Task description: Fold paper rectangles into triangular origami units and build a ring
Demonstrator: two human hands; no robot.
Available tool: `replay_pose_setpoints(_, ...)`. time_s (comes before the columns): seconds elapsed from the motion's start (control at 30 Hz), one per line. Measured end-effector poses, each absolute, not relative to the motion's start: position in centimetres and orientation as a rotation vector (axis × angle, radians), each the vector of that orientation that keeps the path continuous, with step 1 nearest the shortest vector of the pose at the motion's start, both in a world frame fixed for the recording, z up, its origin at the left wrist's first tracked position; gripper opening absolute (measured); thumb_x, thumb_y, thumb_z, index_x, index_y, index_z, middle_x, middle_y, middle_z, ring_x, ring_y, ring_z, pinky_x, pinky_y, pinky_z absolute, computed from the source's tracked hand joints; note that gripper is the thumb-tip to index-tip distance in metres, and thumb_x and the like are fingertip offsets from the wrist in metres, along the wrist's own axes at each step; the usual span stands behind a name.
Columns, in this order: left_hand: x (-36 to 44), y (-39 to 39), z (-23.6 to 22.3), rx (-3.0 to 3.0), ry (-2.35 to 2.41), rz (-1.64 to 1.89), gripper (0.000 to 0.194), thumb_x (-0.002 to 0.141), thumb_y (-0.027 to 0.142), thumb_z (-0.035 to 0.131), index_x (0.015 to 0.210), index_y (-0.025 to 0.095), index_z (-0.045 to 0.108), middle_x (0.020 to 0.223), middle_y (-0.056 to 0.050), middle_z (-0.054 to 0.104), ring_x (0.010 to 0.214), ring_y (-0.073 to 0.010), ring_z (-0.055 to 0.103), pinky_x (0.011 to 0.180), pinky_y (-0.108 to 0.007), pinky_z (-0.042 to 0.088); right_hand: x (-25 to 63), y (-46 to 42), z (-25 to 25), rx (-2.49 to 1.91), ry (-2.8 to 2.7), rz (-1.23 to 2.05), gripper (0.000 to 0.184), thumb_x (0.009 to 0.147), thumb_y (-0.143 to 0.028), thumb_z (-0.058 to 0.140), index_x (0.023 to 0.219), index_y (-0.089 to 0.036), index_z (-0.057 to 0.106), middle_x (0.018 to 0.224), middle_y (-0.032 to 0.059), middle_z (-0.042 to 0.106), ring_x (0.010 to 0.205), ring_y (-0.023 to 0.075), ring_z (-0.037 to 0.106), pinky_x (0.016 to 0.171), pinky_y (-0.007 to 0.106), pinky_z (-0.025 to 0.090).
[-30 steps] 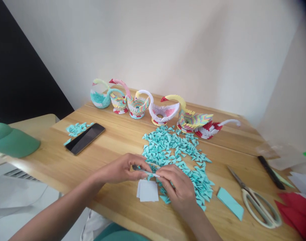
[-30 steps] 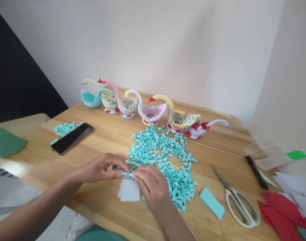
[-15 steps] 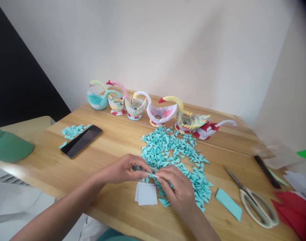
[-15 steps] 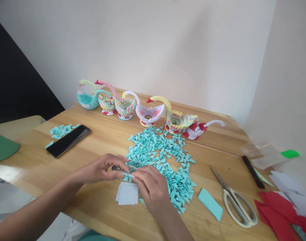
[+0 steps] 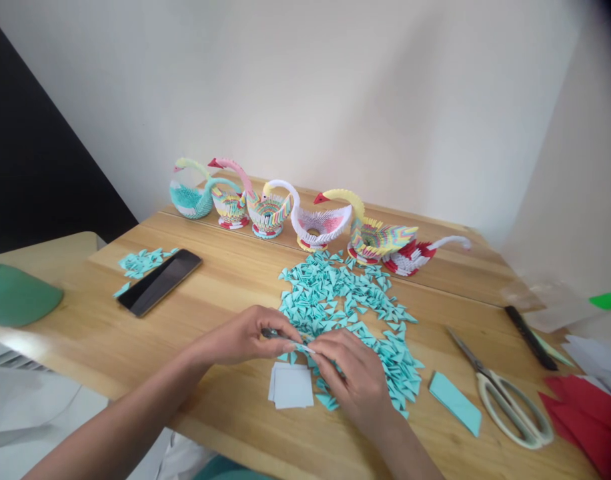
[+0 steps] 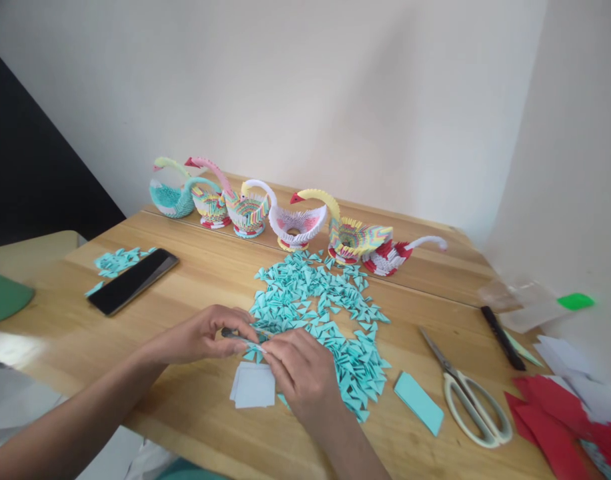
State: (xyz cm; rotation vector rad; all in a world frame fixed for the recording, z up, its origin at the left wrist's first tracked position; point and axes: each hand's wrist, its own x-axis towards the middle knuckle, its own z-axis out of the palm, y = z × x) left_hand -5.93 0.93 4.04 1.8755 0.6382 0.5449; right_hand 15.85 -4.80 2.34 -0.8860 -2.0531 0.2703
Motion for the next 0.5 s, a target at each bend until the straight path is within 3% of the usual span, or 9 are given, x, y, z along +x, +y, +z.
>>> replay_pose_setpoints(0.5, -5.54, 1.03, 4.37, 1.878, 0.620, 0.545, 0.027, 0.087, 0.033, 0.058, 0.098, 0.011, 0.070, 0.091, -0.009, 0.071, 0.082, -0.0166, 0.063, 0.075, -0.024, 0.048, 16.04, -4.69, 2.70, -0.816, -2.090, 0.090, 0.018, 0.086, -0.009, 0.059, 0.102, -0.017, 0.064, 0.084, 0.0074, 0.070, 0.075, 0.0172, 0.063, 0.066, 0.031, 0.052)
